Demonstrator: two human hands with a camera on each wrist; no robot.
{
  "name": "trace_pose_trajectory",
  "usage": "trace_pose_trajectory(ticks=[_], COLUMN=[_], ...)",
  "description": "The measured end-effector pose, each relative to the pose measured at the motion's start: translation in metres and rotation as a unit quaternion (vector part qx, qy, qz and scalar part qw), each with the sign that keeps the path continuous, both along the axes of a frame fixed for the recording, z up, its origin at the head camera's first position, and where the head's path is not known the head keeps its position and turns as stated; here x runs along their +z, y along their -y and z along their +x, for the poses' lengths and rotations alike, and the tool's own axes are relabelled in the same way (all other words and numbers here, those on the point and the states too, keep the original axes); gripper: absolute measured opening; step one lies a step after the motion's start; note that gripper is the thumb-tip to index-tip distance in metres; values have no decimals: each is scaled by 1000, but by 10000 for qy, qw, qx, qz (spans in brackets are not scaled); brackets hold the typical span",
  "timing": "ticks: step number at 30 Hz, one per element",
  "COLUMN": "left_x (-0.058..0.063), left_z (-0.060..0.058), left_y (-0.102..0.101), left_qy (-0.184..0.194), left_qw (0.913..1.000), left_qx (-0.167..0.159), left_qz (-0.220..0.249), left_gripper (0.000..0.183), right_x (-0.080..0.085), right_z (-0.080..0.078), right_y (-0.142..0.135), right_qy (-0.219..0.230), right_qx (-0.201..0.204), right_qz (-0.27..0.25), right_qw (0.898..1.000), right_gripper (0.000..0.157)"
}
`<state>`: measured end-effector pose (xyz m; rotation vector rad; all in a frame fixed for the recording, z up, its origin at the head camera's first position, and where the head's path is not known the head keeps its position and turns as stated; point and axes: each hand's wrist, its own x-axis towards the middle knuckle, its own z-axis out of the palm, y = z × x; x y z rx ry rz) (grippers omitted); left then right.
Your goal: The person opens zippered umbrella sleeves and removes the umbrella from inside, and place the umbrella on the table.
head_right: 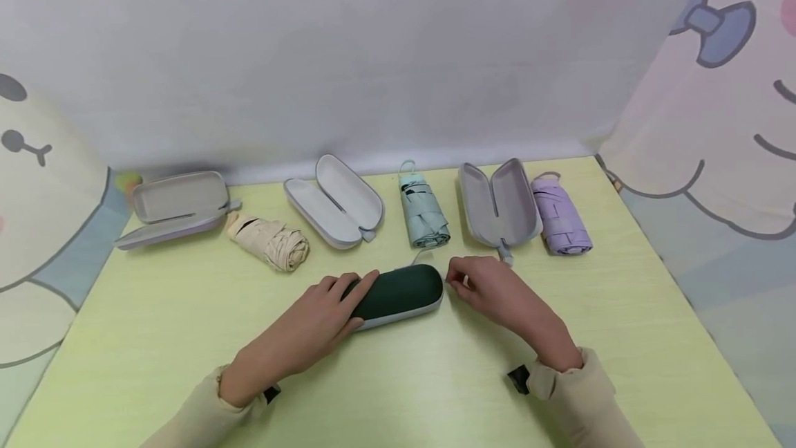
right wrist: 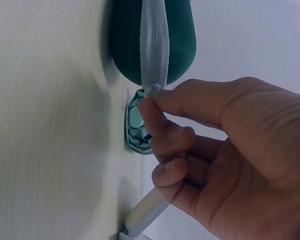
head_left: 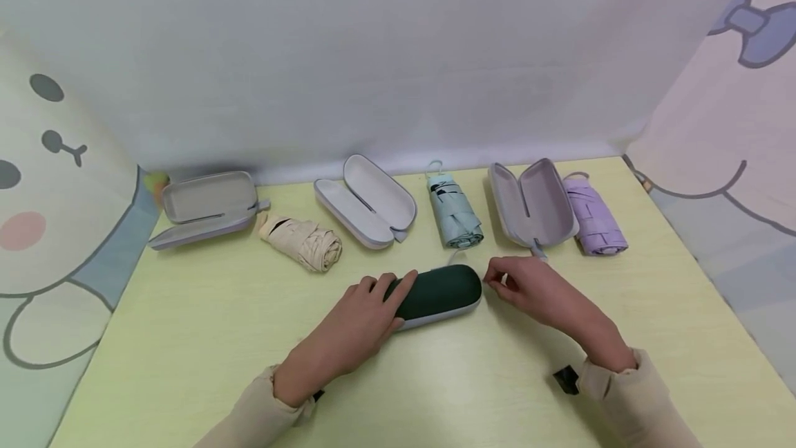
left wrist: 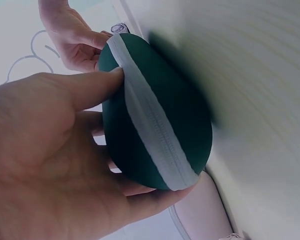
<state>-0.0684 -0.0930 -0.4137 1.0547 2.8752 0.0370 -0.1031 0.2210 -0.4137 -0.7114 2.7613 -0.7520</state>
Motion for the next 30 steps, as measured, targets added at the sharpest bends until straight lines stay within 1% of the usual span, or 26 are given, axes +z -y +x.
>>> trace_pose_trajectory(ticks=[3,8,14,20,25,30], left_x=[-2,-3,-1,-2,-2,-2], left_z=[0,0,1,1,1,3], left_y=[0,0,-1,-2,-2,-2], left_qy=[-97,-141,-191,-270,-279,-281], left_qw=[10000,9999,9998,9996,9996,9996], left_qx=[-23,-6,-12,-6,25,42], left_qz=[5,4,19,-11,-7,-24], left_gripper=[70,70,69,69,70,70], right_x=[1,0,-1,0,-1,-2], right_z=[1,4,7,13,20,27], right_y=[0,-1,0,3,5,8], right_qy=[-27,31,81,103,162,53], right_qx=[-11,-15,-68,-264,-452,-570], right_qz=[36,14,-91,-115,-232,-240], right_qw=[10000,10000,9999,9995,9986,9981], right_gripper=[12,11,11,11,10,12])
